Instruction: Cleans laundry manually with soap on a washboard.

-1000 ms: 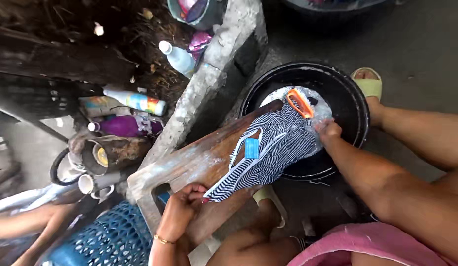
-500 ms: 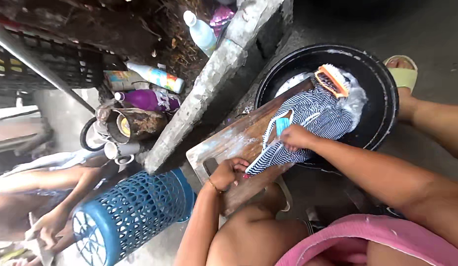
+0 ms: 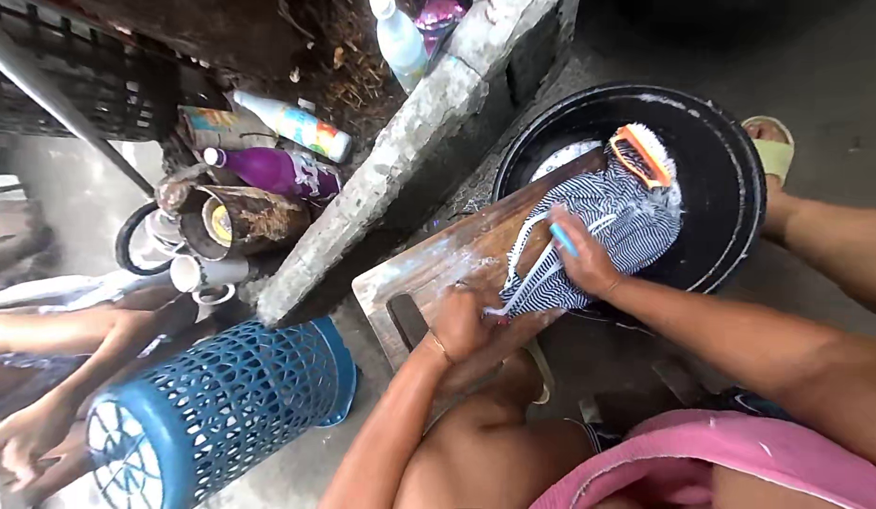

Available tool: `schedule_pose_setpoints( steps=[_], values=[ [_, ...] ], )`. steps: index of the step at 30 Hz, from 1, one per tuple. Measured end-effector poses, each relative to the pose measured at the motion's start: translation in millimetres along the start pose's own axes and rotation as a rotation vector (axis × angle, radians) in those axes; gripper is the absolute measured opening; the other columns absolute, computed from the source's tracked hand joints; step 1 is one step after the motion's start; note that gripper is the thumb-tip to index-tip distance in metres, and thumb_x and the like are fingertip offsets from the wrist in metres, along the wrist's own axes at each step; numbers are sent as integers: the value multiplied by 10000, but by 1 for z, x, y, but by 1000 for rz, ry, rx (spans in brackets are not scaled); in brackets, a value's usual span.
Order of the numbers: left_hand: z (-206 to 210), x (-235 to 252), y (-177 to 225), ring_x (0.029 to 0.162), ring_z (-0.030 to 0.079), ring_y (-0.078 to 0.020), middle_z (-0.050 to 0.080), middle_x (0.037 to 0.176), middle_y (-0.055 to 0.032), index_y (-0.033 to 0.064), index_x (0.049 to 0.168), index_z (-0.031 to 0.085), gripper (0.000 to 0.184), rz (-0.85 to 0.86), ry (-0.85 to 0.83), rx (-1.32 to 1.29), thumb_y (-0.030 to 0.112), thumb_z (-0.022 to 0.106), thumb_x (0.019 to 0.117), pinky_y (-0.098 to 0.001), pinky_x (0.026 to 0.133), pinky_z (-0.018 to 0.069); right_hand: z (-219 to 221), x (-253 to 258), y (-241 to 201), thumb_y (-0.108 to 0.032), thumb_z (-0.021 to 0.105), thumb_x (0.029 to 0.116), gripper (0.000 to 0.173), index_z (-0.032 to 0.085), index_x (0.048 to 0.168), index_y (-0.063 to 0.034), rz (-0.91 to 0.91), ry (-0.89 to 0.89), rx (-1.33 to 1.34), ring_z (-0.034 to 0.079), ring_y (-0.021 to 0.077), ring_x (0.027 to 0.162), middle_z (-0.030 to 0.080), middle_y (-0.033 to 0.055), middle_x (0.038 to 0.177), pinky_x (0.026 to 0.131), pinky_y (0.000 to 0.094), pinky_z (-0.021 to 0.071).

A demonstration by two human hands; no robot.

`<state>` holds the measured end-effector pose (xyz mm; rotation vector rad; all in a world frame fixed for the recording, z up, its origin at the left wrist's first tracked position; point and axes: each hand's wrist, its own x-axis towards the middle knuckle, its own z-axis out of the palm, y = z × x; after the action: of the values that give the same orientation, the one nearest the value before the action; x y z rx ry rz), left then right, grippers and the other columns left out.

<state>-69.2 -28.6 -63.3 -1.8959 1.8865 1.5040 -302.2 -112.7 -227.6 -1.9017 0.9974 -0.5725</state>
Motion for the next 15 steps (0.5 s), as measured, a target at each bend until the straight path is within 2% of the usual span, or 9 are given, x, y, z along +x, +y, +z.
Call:
schedule_pose_setpoints(
  steps=[1,2,3,5,7,10,13,14,15],
  values=[
    [6,2,-11,1166,643,-211,710,1178,-133,-26,956,726,161,107,7,-173,132,698,938,-408,1059,480,10,-11,-9,-245,550,1024,498,530,1438,30,-40,-114,27,303,352,1529,401,208,1599,1264,563,183],
    [9,3,-16,1092,661,-157,714,1127,-126,-41,962,707,157,146,-33,-288,114,690,942,-346,990,522,21,-19,-14,-389,542,1022,571,533,1455,-16,-111,-224,-2,244,340,1555,362,185,1629,1265,604,104],
    [10,3,-17,922,630,-116,689,991,-109,-55,982,687,171,140,-90,-335,113,676,954,-309,857,516,30,-24,-13,-498,499,1017,626,533,1474,-71,-187,-268,-55,231,319,1563,360,157,1639,1254,634,83],
    [7,2,-17,731,536,-83,608,817,-62,-53,1003,654,180,73,-169,-345,125,647,978,-282,711,464,34,-23,4,-490,431,1047,549,587,1443,-143,-271,-211,-126,293,336,1540,391,162,1620,1228,673,128],
    [5,0,-19,682,499,-40,556,764,3,-13,1014,642,161,-14,-167,-382,146,627,993,-245,678,447,24,-18,29,-454,405,1071,504,614,1416,-151,-274,-143,-178,280,360,1541,355,194,1632,1231,672,124],
    [5,4,-21,665,494,-24,540,749,29,7,1014,636,145,-87,-148,-421,150,616,999,-232,666,444,9,-10,54,-435,421,1055,532,583,1421,-85,-141,-75,-210,270,378,1540,301,224,1646,1256,586,170],
    [4,10,-19,677,536,-56,583,786,-13,-8,1070,640,166,-181,-122,-422,143,614,1008,-261,679,483,14,-9,22,-348,513,1028,553,509,1450,10,111,-34,-148,247,419,1539,233,251,1663,1259,557,196],
    [4,12,-18,687,557,-65,597,803,-22,-5,1087,638,173,-214,-130,-421,148,616,1011,-267,687,501,21,-17,7,-336,529,1024,570,488,1467,20,119,-65,-104,229,418,1544,237,247,1663,1261,551,201],
    [4,13,-17,694,566,-75,602,817,-30,-5,1095,636,180,-238,-141,-412,154,619,1011,-278,697,511,29,-26,-5,-346,512,1038,564,494,1476,8,47,-128,-80,236,408,1545,276,236,1653,1263,551,198]
  ],
)
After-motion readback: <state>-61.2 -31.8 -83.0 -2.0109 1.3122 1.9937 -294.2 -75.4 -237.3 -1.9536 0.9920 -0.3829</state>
